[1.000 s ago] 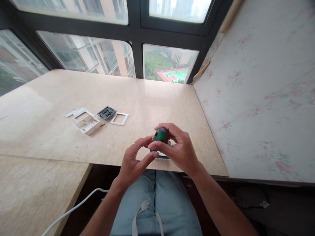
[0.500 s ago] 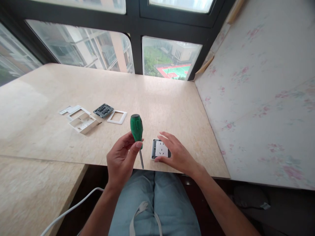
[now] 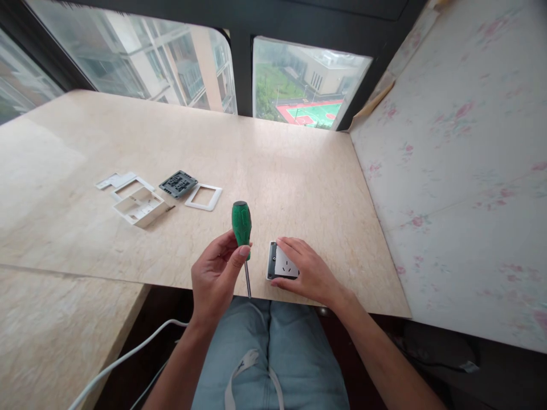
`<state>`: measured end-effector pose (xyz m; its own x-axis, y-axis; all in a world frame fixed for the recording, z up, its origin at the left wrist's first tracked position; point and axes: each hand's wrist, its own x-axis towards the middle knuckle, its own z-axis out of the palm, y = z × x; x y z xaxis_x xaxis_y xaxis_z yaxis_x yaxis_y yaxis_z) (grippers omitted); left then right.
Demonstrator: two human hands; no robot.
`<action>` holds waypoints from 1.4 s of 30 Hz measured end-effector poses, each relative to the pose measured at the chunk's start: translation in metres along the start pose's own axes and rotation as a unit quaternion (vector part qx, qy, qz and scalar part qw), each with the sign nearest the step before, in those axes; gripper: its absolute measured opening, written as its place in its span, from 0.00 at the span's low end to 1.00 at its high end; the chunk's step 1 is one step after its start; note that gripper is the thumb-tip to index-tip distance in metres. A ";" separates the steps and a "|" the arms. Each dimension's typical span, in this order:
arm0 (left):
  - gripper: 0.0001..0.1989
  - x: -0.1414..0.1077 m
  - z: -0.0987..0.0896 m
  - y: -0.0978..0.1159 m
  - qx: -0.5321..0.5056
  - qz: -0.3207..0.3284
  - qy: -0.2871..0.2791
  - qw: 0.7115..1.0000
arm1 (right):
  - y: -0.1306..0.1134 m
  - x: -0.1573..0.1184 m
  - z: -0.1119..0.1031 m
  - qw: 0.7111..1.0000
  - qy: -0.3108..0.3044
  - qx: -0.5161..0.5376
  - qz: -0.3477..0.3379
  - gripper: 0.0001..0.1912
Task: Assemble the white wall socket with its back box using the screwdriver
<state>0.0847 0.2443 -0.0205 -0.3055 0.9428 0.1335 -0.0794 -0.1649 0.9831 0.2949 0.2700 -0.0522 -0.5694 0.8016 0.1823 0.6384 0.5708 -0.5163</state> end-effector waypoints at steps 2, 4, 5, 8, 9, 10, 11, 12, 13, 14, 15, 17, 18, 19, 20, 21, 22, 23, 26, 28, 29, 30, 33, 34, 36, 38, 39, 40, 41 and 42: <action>0.17 0.000 0.000 -0.001 -0.002 -0.003 -0.005 1.000 | 0.000 0.000 0.001 1.000 0.006 -0.002 -0.003 0.41; 0.17 0.000 0.000 -0.002 -0.004 -0.007 -0.009 1.000 | 0.000 -0.001 0.002 1.000 0.011 -0.002 -0.008 0.40; 0.16 0.000 0.000 -0.003 -0.005 -0.008 -0.011 1.000 | 0.000 -0.001 0.002 1.000 0.014 0.000 -0.010 0.40; 0.16 -0.001 -0.002 -0.003 -0.007 -0.012 -0.017 1.000 | 0.002 -0.002 0.004 1.000 0.022 0.005 -0.013 0.39; 0.17 -0.002 -0.002 -0.003 -0.008 -0.013 -0.019 1.000 | 0.002 -0.003 0.004 1.000 0.024 0.005 -0.014 0.39; 0.16 -0.002 -0.002 -0.003 -0.008 -0.014 -0.021 1.000 | 0.002 -0.003 0.005 1.000 0.027 0.004 -0.015 0.39; 0.16 -0.002 -0.002 -0.002 -0.008 -0.015 -0.024 1.000 | 0.003 -0.003 0.005 0.999 0.029 0.003 -0.016 0.39; 0.16 -0.002 -0.001 0.000 -0.008 -0.015 -0.028 0.999 | 0.003 -0.004 0.006 0.999 0.032 0.003 -0.019 0.40; 0.16 -0.002 0.001 0.001 -0.009 -0.013 -0.031 0.999 | 0.003 -0.004 0.007 0.999 0.035 0.004 -0.022 0.40; 0.16 -0.002 0.002 0.003 -0.009 -0.009 -0.034 0.999 | 0.004 -0.005 0.007 0.999 0.040 0.006 -0.025 0.40; 0.16 -0.001 0.004 0.005 -0.011 -0.005 -0.036 0.999 | 0.005 -0.005 0.008 0.999 0.044 0.007 -0.029 0.41; 0.16 0.001 0.008 0.009 -0.017 0.006 -0.039 0.999 | 0.006 -0.006 0.010 0.998 0.051 0.004 -0.037 0.41; 0.16 0.003 0.010 0.010 -0.021 0.012 -0.042 0.999 | 0.007 -0.006 0.010 0.998 0.053 0.000 -0.039 0.41; 0.16 0.004 0.012 0.011 -0.026 0.018 -0.045 0.998 | 0.008 -0.006 0.011 0.998 0.053 -0.005 -0.040 0.41; 0.15 0.005 0.014 0.012 -0.031 0.023 -0.048 0.998 | 0.008 -0.006 0.011 0.998 0.051 -0.009 -0.039 0.41; 0.15 0.006 0.016 0.013 -0.036 0.028 -0.050 0.998 | 0.008 -0.006 0.011 0.998 0.047 -0.012 -0.036 0.41; 0.15 0.006 0.017 0.014 -0.041 0.032 -0.051 0.997 | 0.008 -0.006 0.011 0.998 0.042 -0.015 -0.032 0.41; 0.15 0.007 0.019 0.015 -0.044 0.034 -0.053 0.997 | 0.007 -0.006 0.010 0.999 0.038 -0.018 -0.028 0.42; 0.15 0.007 0.023 0.017 -0.048 0.038 -0.059 0.996 | 0.007 -0.006 0.010 0.999 0.033 -0.023 -0.018 0.42; 0.15 0.008 0.026 0.018 -0.045 0.041 -0.063 0.996 | 0.008 -0.007 0.011 0.999 0.035 -0.019 -0.018 0.42; 0.15 0.008 0.027 0.018 -0.044 0.042 -0.065 0.996 | 0.009 -0.007 0.013 0.999 0.036 -0.014 -0.019 0.42; 0.15 0.008 0.028 0.017 -0.044 0.044 -0.065 0.996 | 0.010 -0.008 0.014 0.999 0.040 -0.007 -0.021 0.42; 0.15 0.010 0.031 0.014 -0.038 0.054 -0.061 0.996 | 0.015 -0.009 0.020 0.998 0.055 0.020 -0.025 0.43; 0.15 0.011 0.032 0.013 -0.034 0.060 -0.057 0.996 | 0.017 -0.010 0.022 0.997 0.061 0.030 -0.024 0.43; 0.14 0.014 0.034 0.011 -0.025 0.075 -0.046 0.996 | 0.018 -0.011 0.025 0.996 0.071 0.043 -0.020 0.43; 0.12 0.016 0.036 0.010 -0.018 0.088 -0.038 0.995 | 0.019 -0.011 0.026 0.996 0.078 0.047 -0.019 0.43; 0.12 0.016 0.038 0.010 -0.017 0.093 -0.035 0.995 | 0.019 -0.011 0.027 0.995 0.081 0.046 -0.020 0.43; 0.11 0.017 0.039 0.010 -0.017 0.096 -0.033 0.995 | 0.019 -0.012 0.027 0.995 0.082 0.045 -0.022 0.44; 0.11 0.017 0.040 0.010 -0.016 0.099 -0.033 0.994 | 0.019 -0.012 0.027 0.995 0.081 0.045 -0.026 0.44; 0.11 0.018 0.041 0.009 -0.016 0.101 -0.033 0.994 | 0.019 -0.012 0.026 0.995 0.080 0.046 -0.031 0.44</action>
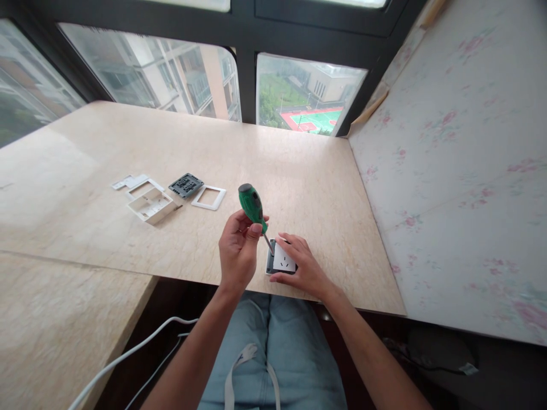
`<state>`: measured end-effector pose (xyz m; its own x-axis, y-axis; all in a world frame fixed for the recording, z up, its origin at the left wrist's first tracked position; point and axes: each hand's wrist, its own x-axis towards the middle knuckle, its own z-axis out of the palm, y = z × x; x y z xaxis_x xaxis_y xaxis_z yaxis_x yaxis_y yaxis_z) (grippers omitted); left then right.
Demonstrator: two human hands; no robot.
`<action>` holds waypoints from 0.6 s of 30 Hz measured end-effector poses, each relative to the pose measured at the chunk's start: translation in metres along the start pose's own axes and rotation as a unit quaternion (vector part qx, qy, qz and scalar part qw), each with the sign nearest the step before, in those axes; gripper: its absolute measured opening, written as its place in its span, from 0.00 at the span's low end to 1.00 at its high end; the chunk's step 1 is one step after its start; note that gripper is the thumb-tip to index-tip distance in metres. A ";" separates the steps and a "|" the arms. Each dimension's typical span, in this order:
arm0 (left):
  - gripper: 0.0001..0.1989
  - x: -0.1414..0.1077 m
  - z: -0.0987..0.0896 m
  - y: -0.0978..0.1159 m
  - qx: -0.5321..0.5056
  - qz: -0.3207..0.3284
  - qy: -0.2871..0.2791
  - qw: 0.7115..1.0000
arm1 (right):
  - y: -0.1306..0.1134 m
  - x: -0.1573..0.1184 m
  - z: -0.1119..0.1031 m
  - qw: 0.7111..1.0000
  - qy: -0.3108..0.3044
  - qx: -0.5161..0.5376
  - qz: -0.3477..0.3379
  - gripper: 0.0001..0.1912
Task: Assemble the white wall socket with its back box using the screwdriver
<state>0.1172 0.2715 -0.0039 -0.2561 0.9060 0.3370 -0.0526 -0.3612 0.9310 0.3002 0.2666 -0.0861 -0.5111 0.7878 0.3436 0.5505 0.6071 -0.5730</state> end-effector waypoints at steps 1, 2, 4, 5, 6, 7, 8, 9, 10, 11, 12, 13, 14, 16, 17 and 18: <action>0.10 0.000 0.001 0.000 0.001 0.001 -0.001 1.000 | 0.000 0.000 0.000 1.000 -0.002 0.004 -0.004 0.43; 0.10 0.001 0.002 -0.001 0.001 0.001 -0.002 1.000 | 0.000 0.000 -0.001 1.000 -0.004 0.009 -0.006 0.40; 0.11 0.001 0.003 -0.003 0.002 -0.003 -0.007 1.000 | 0.001 0.000 -0.002 1.000 -0.008 0.019 -0.006 0.33; 0.11 0.001 0.003 -0.004 0.003 -0.005 -0.008 1.000 | 0.001 0.000 -0.003 1.000 -0.009 0.021 -0.004 0.31; 0.11 0.001 0.004 -0.004 0.003 -0.007 -0.009 1.000 | 0.001 0.000 -0.003 1.000 -0.010 0.021 -0.002 0.30; 0.11 0.001 0.004 -0.005 0.004 -0.008 -0.010 1.000 | 0.001 0.000 -0.003 1.000 -0.011 0.020 -0.002 0.30; 0.11 0.001 0.004 -0.005 0.005 -0.008 -0.010 1.000 | 0.001 0.000 -0.004 1.000 -0.013 0.019 -0.002 0.30; 0.11 0.001 0.004 -0.006 0.006 -0.007 -0.011 1.000 | 0.000 0.001 -0.004 1.000 -0.015 0.017 -0.003 0.30; 0.11 0.001 0.005 -0.006 0.005 -0.006 -0.012 1.000 | 0.000 0.001 -0.004 1.000 -0.018 0.015 -0.003 0.30; 0.11 0.001 0.005 -0.005 0.005 -0.004 -0.014 1.000 | 0.000 0.001 -0.005 1.000 -0.021 0.013 -0.003 0.30; 0.10 0.000 0.005 -0.005 0.005 -0.003 -0.016 1.000 | 0.000 0.001 -0.005 1.000 -0.025 0.011 -0.002 0.31; 0.10 0.000 0.005 -0.006 0.006 -0.002 -0.019 1.000 | 0.000 0.001 -0.005 1.000 -0.028 0.009 0.000 0.31; 0.10 0.000 0.004 -0.006 0.009 -0.001 -0.022 1.000 | 0.000 0.001 -0.005 1.000 -0.029 0.009 0.002 0.31; 0.10 -0.001 0.004 -0.008 0.017 0.002 -0.027 1.000 | 0.001 0.001 -0.004 1.000 -0.025 0.015 0.004 0.31; 0.10 -0.001 0.003 -0.009 0.021 0.003 -0.028 0.999 | 0.001 0.001 -0.004 1.000 -0.021 0.020 0.004 0.31; 0.10 -0.001 0.003 -0.011 0.025 0.005 -0.028 0.999 | 0.002 0.001 -0.003 1.000 -0.016 0.025 0.004 0.30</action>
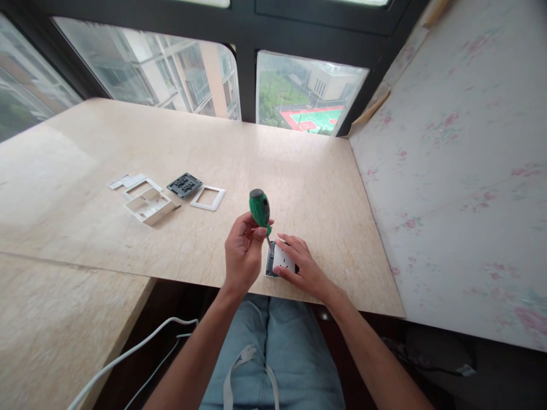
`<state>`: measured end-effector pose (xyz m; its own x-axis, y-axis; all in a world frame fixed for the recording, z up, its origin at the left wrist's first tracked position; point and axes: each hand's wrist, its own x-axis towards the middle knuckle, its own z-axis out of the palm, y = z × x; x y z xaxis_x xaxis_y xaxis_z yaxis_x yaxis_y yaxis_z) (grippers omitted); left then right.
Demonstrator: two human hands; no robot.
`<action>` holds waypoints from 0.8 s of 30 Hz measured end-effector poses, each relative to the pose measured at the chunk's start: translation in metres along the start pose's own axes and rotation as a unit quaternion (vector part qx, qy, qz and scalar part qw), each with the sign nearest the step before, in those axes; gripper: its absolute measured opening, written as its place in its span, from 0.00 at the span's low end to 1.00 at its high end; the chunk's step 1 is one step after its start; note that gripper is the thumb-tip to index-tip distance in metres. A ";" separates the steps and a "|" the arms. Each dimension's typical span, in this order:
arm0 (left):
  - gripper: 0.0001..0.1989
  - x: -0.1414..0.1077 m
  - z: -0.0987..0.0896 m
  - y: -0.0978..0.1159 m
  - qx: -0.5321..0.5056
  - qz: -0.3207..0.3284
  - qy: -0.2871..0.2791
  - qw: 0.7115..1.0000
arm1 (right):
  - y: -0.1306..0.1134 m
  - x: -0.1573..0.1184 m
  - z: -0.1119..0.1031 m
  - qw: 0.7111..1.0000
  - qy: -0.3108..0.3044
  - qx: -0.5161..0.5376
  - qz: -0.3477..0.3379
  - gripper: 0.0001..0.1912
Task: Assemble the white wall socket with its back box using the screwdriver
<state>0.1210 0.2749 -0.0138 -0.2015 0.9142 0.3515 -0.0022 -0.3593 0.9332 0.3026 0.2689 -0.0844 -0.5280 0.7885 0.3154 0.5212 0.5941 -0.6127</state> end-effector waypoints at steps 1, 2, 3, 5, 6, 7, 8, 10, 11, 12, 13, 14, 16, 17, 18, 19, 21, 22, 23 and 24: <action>0.10 0.000 0.000 -0.001 0.003 0.001 0.000 1.000 | 0.000 0.000 0.001 1.000 0.005 0.005 0.001 0.30; 0.10 -0.001 0.000 -0.003 0.004 0.001 0.001 1.000 | 0.001 0.000 0.001 1.000 0.010 0.011 0.002 0.30; 0.09 -0.001 -0.001 -0.004 0.004 0.001 0.003 1.000 | 0.001 0.000 0.002 1.000 0.014 0.016 0.003 0.31; 0.09 -0.002 -0.001 -0.005 0.001 0.000 0.005 1.000 | 0.001 0.000 0.002 0.999 0.018 0.026 0.008 0.31; 0.09 -0.002 0.000 -0.005 0.000 -0.001 0.005 1.000 | 0.001 -0.001 0.002 0.999 0.019 0.029 0.010 0.31; 0.09 -0.002 0.000 -0.005 0.000 -0.002 0.005 1.000 | 0.000 -0.001 0.002 0.999 0.019 0.032 0.012 0.32; 0.10 -0.003 0.000 -0.006 0.000 -0.003 0.006 1.000 | 0.000 -0.001 0.002 0.999 0.020 0.034 0.012 0.32; 0.10 -0.003 0.000 -0.006 0.001 -0.006 0.008 1.000 | -0.001 -0.001 0.001 0.999 0.022 0.036 0.013 0.32; 0.10 -0.003 0.000 -0.005 0.001 -0.007 0.010 1.000 | -0.001 -0.001 0.001 0.999 0.024 0.036 0.014 0.32; 0.11 -0.003 0.000 -0.005 0.000 -0.007 0.011 1.000 | -0.002 -0.001 0.001 0.999 0.025 0.036 0.015 0.32; 0.11 -0.002 0.000 -0.005 0.000 -0.008 0.012 1.000 | -0.002 -0.001 0.001 0.999 0.026 0.036 0.016 0.32; 0.11 -0.002 0.000 -0.005 0.000 -0.009 0.012 1.000 | -0.002 -0.001 0.001 0.999 0.026 0.035 0.017 0.32; 0.11 -0.002 0.000 -0.004 -0.001 -0.009 0.010 1.000 | -0.003 -0.001 0.001 0.999 0.026 0.034 0.018 0.32; 0.11 -0.002 0.000 -0.003 -0.002 -0.009 0.011 1.000 | -0.003 -0.001 0.001 0.999 0.026 0.033 0.018 0.32; 0.10 -0.001 0.000 -0.003 -0.004 -0.009 0.012 1.000 | -0.003 -0.001 0.001 0.999 0.025 0.033 0.018 0.32; 0.10 -0.001 0.000 -0.002 -0.006 -0.009 0.013 1.000 | -0.003 -0.001 0.001 0.999 0.024 0.032 0.018 0.32; 0.10 0.000 0.000 -0.001 -0.008 -0.008 0.016 1.000 | -0.003 -0.001 0.002 0.999 0.026 0.032 0.016 0.32; 0.10 0.000 0.001 -0.001 -0.008 -0.006 0.016 1.000 | -0.003 -0.001 0.002 0.999 0.028 0.032 0.016 0.32; 0.10 0.001 0.001 0.000 -0.009 -0.004 0.016 1.000 | -0.003 -0.001 0.002 0.999 0.030 0.032 0.015 0.32; 0.10 0.001 0.001 0.000 -0.011 -0.002 0.015 1.000 | -0.003 -0.001 0.002 0.999 0.031 0.032 0.014 0.32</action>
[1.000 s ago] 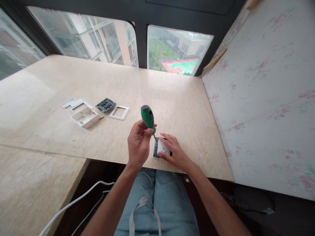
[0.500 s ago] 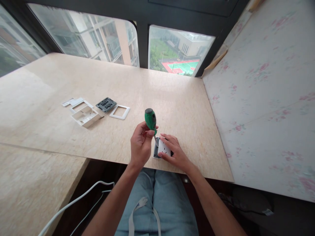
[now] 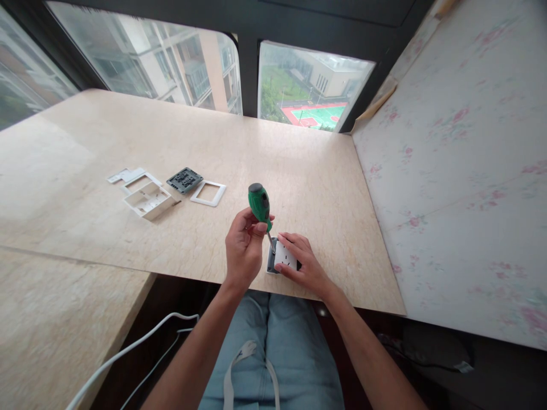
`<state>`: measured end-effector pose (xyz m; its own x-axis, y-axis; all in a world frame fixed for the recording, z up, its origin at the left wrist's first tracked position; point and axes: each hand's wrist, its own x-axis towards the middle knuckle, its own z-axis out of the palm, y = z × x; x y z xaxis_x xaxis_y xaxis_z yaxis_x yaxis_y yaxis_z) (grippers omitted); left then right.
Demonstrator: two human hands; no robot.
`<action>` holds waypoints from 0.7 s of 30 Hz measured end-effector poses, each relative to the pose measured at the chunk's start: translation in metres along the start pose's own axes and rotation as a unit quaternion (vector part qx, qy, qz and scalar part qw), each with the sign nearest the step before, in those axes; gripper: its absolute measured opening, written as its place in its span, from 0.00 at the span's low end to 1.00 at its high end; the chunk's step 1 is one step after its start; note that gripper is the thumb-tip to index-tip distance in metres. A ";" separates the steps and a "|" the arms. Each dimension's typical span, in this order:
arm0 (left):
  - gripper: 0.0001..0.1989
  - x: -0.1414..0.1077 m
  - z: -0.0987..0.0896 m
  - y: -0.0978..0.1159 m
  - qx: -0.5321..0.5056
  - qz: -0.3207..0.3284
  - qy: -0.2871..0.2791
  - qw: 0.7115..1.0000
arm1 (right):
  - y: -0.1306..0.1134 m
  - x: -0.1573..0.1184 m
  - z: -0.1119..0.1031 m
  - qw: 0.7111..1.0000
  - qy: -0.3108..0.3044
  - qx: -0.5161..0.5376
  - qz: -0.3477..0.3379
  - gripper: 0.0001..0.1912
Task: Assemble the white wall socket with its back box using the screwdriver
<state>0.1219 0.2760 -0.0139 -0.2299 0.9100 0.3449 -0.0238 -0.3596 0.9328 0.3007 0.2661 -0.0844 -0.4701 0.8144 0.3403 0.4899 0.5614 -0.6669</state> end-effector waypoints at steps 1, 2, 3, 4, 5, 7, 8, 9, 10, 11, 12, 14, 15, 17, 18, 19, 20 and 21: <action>0.10 0.000 0.000 0.000 -0.001 0.001 0.000 1.000 | 0.000 0.000 0.000 1.000 0.000 0.000 0.001 0.32; 0.10 0.000 0.001 -0.001 -0.002 0.002 -0.001 1.000 | 0.000 0.000 0.000 1.000 -0.001 0.000 0.002 0.32; 0.10 0.000 0.001 -0.001 -0.002 0.001 -0.002 1.000 | -0.001 0.000 -0.001 1.000 -0.002 0.000 0.004 0.32; 0.10 0.000 0.001 -0.002 -0.001 -0.001 -0.002 1.000 | -0.001 0.000 -0.001 1.000 -0.003 0.000 0.005 0.32; 0.10 -0.001 0.001 -0.003 0.000 -0.003 -0.003 1.000 | -0.001 0.000 -0.001 1.000 -0.004 0.000 0.006 0.32; 0.11 -0.002 0.001 -0.004 0.000 -0.004 -0.006 1.000 | -0.001 0.001 -0.001 1.000 -0.002 0.001 0.004 0.32; 0.11 -0.002 0.001 -0.005 0.000 -0.005 -0.006 1.000 | 0.000 0.001 -0.001 1.000 -0.002 0.000 0.002 0.32; 0.11 -0.002 0.001 -0.005 0.001 -0.006 -0.007 1.000 | 0.000 0.001 0.000 1.000 -0.001 0.000 0.001 0.32; 0.11 -0.003 0.001 -0.006 0.003 -0.007 -0.008 1.000 | 0.000 0.001 0.000 1.000 -0.001 0.000 0.001 0.32; 0.11 -0.003 0.001 -0.006 0.004 -0.008 -0.008 1.000 | 0.000 0.001 0.000 1.000 -0.001 0.000 0.002 0.32; 0.11 -0.003 0.001 -0.007 0.006 -0.009 -0.008 1.000 | 0.000 0.001 0.000 1.000 0.000 0.000 0.003 0.32; 0.11 -0.003 0.001 -0.007 0.006 -0.008 -0.009 1.000 | 0.000 0.000 0.000 1.000 0.000 0.000 0.005 0.32; 0.11 -0.003 0.001 -0.007 0.005 -0.006 -0.009 1.000 | 0.000 0.000 0.000 1.000 0.000 0.000 0.004 0.32; 0.10 -0.003 0.000 -0.007 0.008 -0.003 -0.012 1.000 | 0.000 0.000 0.000 1.000 -0.002 0.000 0.004 0.32; 0.09 -0.004 0.000 -0.007 0.013 -0.001 -0.016 1.000 | 0.000 0.000 0.000 1.000 -0.002 0.001 0.004 0.32; 0.09 -0.004 -0.001 -0.007 0.018 0.001 -0.019 1.000 | 0.000 0.000 0.000 1.000 -0.002 0.001 0.003 0.32; 0.09 -0.005 -0.001 -0.007 0.024 0.002 -0.024 0.999 | -0.001 0.000 0.000 1.000 -0.001 0.002 0.002 0.32; 0.08 -0.005 -0.002 -0.007 0.029 0.004 -0.027 0.999 | -0.001 0.000 0.000 1.000 -0.001 0.003 0.002 0.32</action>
<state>0.1216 0.2736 -0.0219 -0.1772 0.9178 0.3552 0.0345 -0.3549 0.9343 0.3005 0.2660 -0.0837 -0.4690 0.8165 0.3366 0.4872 0.5571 -0.6725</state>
